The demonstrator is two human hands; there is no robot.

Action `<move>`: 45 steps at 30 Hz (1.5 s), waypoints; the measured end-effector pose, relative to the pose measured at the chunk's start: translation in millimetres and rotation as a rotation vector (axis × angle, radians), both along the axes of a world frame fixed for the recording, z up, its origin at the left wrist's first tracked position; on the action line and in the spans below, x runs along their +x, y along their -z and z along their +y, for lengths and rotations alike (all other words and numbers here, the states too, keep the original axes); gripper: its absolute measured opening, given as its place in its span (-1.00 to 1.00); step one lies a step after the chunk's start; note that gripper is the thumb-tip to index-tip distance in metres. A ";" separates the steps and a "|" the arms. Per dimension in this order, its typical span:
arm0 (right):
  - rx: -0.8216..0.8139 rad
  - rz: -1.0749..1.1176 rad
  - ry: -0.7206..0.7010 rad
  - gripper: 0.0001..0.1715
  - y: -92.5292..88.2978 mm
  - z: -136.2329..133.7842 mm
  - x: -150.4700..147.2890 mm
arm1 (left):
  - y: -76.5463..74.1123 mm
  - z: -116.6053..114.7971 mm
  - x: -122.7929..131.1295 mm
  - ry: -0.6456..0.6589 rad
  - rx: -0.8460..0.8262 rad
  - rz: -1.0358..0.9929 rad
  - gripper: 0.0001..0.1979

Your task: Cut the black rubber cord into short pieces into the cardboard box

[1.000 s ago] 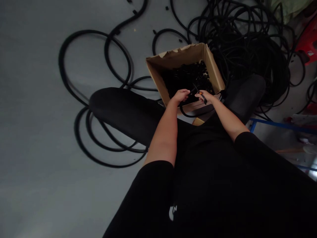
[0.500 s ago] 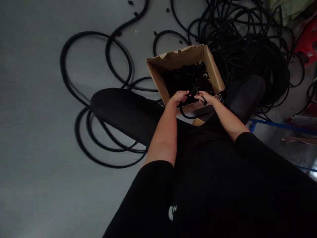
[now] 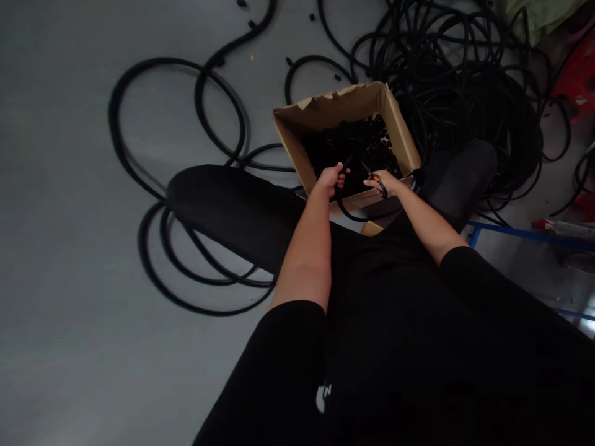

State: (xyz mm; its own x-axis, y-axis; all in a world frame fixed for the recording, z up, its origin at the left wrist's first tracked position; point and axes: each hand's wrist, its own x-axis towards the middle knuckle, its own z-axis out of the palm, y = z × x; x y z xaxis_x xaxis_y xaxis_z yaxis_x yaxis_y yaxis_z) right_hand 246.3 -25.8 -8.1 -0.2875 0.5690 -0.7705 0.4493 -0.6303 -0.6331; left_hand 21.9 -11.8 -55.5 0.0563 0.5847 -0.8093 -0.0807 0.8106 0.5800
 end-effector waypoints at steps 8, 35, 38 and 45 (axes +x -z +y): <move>0.008 -0.042 0.038 -0.73 16.3 -2.1 -6.7 | -3.4 -6.9 15.0 0.017 0.040 -0.046 -0.58; 0.093 -0.157 -0.142 -0.62 -1.8 -8.7 -10.3 | -1.0 -4.4 8.0 0.270 0.089 0.142 -0.52; 0.099 -0.168 -0.146 -0.59 -3.0 -9.6 -11.3 | -0.7 -4.5 6.0 0.271 0.064 0.096 -0.50; 0.150 -0.146 -0.207 -0.45 -7.4 -9.3 -9.1 | -4.2 -3.2 4.3 0.178 0.029 0.170 -0.51</move>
State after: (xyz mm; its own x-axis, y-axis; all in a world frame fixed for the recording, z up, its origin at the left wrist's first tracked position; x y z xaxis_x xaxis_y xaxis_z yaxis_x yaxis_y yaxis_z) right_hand 237.2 -35.0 -0.8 -0.3016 0.6206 -0.7238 0.6516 -0.4200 -0.6317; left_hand 26.2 -14.9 -51.3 0.0255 0.6011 -0.7988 0.1626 0.7859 0.5966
